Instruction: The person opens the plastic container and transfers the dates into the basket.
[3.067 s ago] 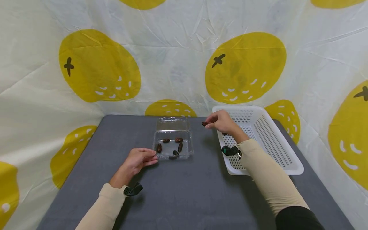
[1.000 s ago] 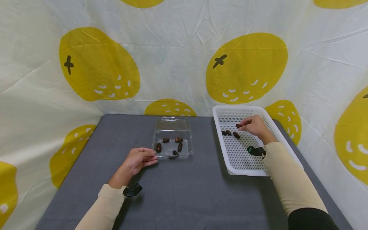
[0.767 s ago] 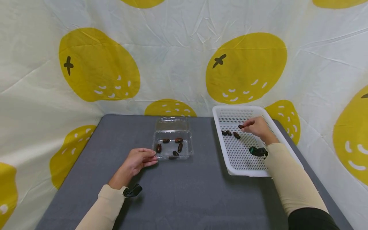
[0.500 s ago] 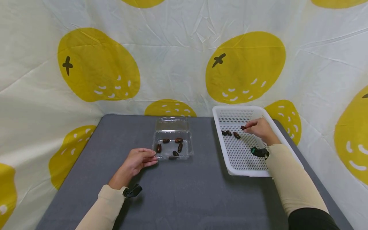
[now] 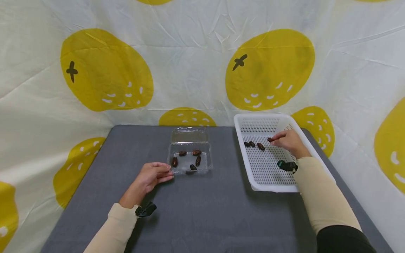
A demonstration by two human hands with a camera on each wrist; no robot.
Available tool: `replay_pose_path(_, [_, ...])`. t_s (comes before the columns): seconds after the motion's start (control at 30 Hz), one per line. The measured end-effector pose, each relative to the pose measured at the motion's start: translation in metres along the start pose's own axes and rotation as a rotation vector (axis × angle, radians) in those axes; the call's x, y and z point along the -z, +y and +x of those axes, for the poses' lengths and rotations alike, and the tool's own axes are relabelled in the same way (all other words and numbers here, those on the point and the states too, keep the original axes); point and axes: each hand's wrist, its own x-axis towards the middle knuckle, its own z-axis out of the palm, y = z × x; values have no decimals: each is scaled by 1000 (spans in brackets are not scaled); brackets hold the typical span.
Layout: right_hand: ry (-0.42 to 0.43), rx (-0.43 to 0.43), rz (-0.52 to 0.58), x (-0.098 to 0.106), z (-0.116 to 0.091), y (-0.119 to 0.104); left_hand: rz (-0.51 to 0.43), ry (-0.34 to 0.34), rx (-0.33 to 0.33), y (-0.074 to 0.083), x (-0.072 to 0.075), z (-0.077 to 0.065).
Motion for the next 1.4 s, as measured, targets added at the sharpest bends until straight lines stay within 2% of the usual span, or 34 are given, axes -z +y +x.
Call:
replay_pose_path(0.47, [-14, -9, -16, 2, 1, 3, 11, 1, 8, 1, -1, 0])
replay_pose_path(0.7, [-56, -73, 4, 1, 2, 4, 3, -9, 1, 0, -1, 0])
replay_pose_path(1.4, [-65, -45, -14, -2, 7, 6, 4, -4, -1, 0, -1, 0])
